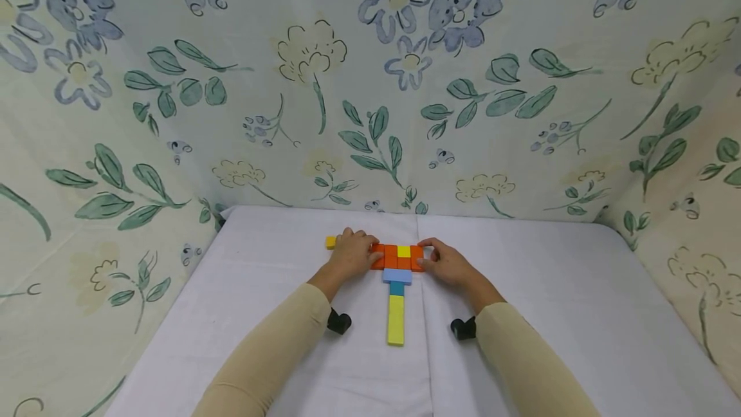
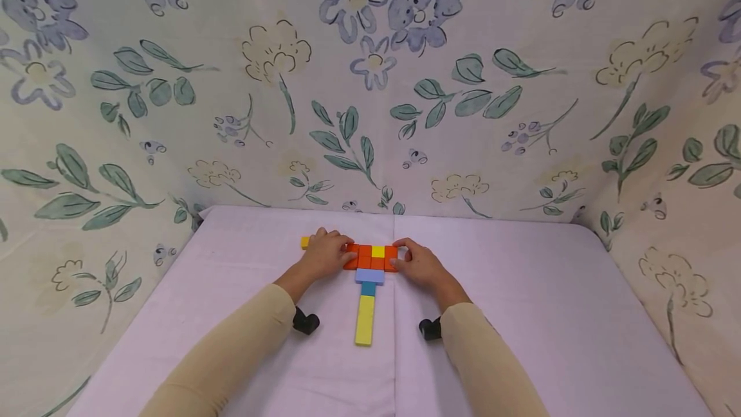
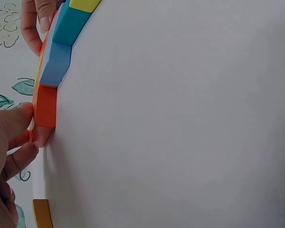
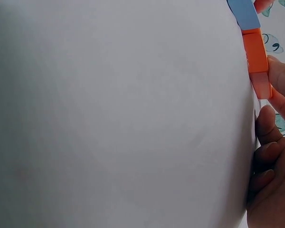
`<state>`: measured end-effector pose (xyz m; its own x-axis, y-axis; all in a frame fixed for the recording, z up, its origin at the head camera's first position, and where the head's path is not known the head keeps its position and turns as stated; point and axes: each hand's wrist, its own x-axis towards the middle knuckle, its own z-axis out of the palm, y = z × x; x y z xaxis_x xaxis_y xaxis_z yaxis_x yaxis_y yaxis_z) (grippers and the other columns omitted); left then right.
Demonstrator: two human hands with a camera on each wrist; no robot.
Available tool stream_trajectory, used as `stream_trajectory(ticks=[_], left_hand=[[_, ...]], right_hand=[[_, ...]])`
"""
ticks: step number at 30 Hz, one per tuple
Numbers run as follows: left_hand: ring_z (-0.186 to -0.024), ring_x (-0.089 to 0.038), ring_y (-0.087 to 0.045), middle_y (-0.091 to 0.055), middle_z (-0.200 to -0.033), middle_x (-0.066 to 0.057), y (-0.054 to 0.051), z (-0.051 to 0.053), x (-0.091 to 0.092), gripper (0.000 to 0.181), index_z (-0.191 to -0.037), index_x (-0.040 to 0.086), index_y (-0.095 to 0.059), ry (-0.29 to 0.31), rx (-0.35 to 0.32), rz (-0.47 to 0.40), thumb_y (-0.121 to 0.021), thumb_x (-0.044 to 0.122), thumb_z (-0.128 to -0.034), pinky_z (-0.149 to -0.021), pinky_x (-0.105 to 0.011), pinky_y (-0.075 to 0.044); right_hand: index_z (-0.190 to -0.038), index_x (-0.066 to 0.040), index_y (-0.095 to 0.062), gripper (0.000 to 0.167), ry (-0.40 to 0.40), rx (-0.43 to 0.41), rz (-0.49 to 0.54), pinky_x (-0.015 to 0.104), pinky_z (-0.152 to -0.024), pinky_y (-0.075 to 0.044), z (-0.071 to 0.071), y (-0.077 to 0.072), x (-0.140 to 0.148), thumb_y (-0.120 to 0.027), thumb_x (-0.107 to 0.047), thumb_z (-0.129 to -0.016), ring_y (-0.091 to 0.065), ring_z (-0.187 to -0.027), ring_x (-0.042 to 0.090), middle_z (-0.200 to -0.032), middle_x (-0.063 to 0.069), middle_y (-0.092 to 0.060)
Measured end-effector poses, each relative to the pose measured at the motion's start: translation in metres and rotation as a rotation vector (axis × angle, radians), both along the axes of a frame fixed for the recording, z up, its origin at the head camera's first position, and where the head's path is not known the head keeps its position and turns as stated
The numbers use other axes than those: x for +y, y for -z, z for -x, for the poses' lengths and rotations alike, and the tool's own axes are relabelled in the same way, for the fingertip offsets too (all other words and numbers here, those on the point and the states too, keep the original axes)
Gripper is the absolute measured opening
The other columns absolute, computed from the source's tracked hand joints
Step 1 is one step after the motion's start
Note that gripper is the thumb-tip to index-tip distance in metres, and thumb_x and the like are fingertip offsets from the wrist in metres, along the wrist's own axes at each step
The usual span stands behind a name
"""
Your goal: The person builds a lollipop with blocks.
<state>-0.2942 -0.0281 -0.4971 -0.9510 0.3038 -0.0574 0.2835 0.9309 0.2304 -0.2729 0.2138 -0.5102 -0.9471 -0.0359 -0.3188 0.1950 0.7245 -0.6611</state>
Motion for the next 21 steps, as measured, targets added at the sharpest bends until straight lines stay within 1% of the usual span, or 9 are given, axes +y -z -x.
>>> stream_trajectory(ticks=[2,4,6,8,10,13,17,19,21], left_hand=[[-0.103,-0.021,-0.045,-0.067,-0.116,0.000,0.001,0.000,-0.001,0.044,-0.134,0.024,-0.067,-0.011,0.000,-0.009,-0.065,0.049,-0.0979,-0.089,-0.035,-0.040],[-0.103,-0.021,-0.046,-0.066,-0.110,0.001,0.000,0.000,-0.004,0.044,-0.135,0.024,-0.066,-0.031,-0.006,-0.038,-0.065,0.047,-0.0984,-0.089,-0.035,-0.040],[-0.103,-0.022,-0.046,-0.064,-0.106,0.000,-0.001,0.001,-0.009,0.043,-0.137,0.024,-0.065,-0.058,-0.008,-0.073,-0.065,0.045,-0.0988,-0.089,-0.036,-0.040],[-0.104,-0.022,-0.046,-0.063,-0.106,-0.001,-0.002,0.002,-0.017,0.043,-0.138,0.024,-0.064,-0.087,-0.002,-0.102,-0.066,0.043,-0.0990,-0.090,-0.036,-0.040],[-0.106,-0.024,-0.047,-0.063,-0.111,-0.003,-0.002,0.004,-0.027,0.043,-0.138,0.023,-0.064,-0.112,0.006,-0.137,-0.067,0.041,-0.0985,-0.091,-0.037,-0.040],[-0.109,-0.026,-0.048,-0.063,-0.121,-0.007,0.002,0.007,-0.045,0.044,-0.137,0.022,-0.064,-0.144,0.013,-0.180,-0.069,0.040,-0.0974,-0.093,-0.039,-0.040],[-0.117,-0.029,-0.049,-0.059,-0.133,-0.011,0.007,0.010,-0.067,0.049,-0.139,0.020,-0.062,-0.178,-0.003,-0.226,-0.072,0.040,-0.0954,-0.099,-0.045,-0.040],[-0.120,-0.030,-0.049,-0.058,-0.134,-0.011,0.010,0.012,-0.076,0.051,-0.140,0.018,-0.061,-0.189,-0.006,-0.226,-0.072,0.040,-0.0951,-0.102,-0.047,-0.041],[-0.119,-0.030,-0.050,-0.058,-0.132,-0.011,0.013,0.013,-0.083,0.051,-0.140,0.017,-0.061,-0.204,-0.014,-0.220,-0.072,0.040,-0.0952,-0.103,-0.048,-0.041]], right_hand=[[-0.141,-0.029,-0.053,0.047,-0.002,0.004,-0.004,0.034,-0.076,-0.042,0.000,0.000,0.000,-0.068,-0.039,-0.097,-0.052,-0.093,0.024,-0.099,0.009,-0.052],[-0.141,-0.028,-0.053,0.048,-0.007,0.006,-0.006,0.034,-0.075,-0.042,0.000,0.000,0.000,-0.068,-0.039,-0.097,-0.052,-0.093,0.024,-0.099,0.009,-0.052],[-0.141,-0.028,-0.053,0.048,-0.008,0.006,-0.006,0.034,-0.075,-0.042,0.001,0.001,0.000,-0.068,-0.039,-0.097,-0.052,-0.093,0.024,-0.099,0.009,-0.052],[-0.142,-0.028,-0.052,0.048,-0.010,0.005,-0.005,0.034,-0.075,-0.042,0.001,0.001,0.000,-0.068,-0.038,-0.098,-0.052,-0.093,0.024,-0.099,0.009,-0.052],[-0.142,-0.028,-0.052,0.048,-0.007,0.006,-0.002,0.034,-0.075,-0.042,0.001,0.001,0.000,-0.068,-0.038,-0.098,-0.052,-0.093,0.024,-0.100,0.009,-0.052],[-0.141,-0.028,-0.053,0.047,-0.003,0.012,-0.004,0.034,-0.075,-0.042,0.000,0.001,0.000,-0.068,-0.038,-0.098,-0.052,-0.093,0.024,-0.099,0.009,-0.052],[-0.141,-0.028,-0.053,0.047,-0.010,0.025,-0.012,0.033,-0.074,-0.042,-0.001,0.001,0.000,-0.068,-0.037,-0.097,-0.052,-0.092,0.024,-0.099,0.009,-0.052],[-0.141,-0.027,-0.053,0.047,-0.015,0.029,-0.012,0.033,-0.074,-0.042,-0.001,0.001,0.000,-0.068,-0.037,-0.098,-0.052,-0.092,0.023,-0.098,0.009,-0.052],[-0.141,-0.027,-0.053,0.047,-0.015,0.030,-0.010,0.033,-0.074,-0.042,-0.001,0.001,0.000,-0.068,-0.037,-0.098,-0.052,-0.092,0.023,-0.099,0.009,-0.052]])
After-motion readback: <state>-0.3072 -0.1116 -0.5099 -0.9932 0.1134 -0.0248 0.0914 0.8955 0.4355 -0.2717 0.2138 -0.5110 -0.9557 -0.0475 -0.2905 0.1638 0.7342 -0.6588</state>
